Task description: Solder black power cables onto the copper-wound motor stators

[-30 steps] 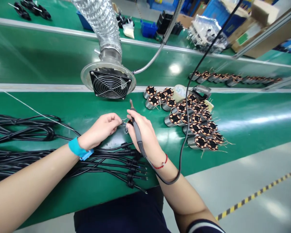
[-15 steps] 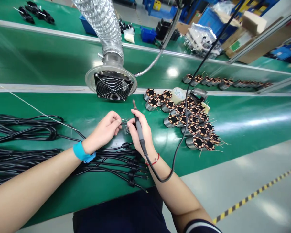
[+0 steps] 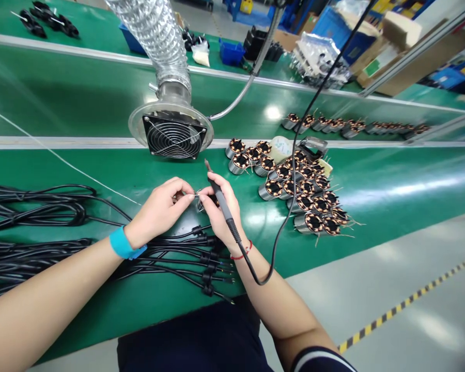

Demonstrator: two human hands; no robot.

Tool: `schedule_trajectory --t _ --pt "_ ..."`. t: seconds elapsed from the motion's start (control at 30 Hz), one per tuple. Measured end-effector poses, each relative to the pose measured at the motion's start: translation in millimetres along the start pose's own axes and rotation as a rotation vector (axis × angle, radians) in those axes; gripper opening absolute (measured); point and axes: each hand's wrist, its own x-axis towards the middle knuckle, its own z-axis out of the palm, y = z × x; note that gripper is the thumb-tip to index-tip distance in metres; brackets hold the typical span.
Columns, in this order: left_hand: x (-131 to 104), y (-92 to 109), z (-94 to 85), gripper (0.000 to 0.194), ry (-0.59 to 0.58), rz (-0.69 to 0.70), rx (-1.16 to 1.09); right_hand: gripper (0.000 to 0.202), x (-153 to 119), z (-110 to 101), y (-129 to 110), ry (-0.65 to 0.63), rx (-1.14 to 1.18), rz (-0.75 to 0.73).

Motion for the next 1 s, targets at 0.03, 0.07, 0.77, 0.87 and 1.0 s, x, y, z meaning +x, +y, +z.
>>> schedule_trajectory --t 0.03,0.07,0.77,0.87,1.0 --pt "0.6 0.7 -1.1 0.015 0.001 -0.013 0.012 0.045 -0.6 -0.8 -0.7 0.002 -0.023 -0.011" --pt "1.3 1.2 -2.4 0.014 0.001 -0.031 0.019 0.043 -1.6 -2.2 -2.2 0.011 -0.062 -0.023" --pt "-4.0 1.3 -10.9 0.017 -0.165 -0.142 0.138 0.02 -56.9 -29.6 -11.6 0.209 -0.221 -0.443" --pt "-4.3 0.4 -10.8 0.018 -0.157 -0.166 0.132 0.019 -57.3 -29.4 -13.2 0.209 -0.23 -0.431" --pt "-4.4 0.9 -10.2 0.019 -0.148 -0.17 0.125 0.017 -58.4 -28.9 -14.1 0.212 -0.234 -0.406"
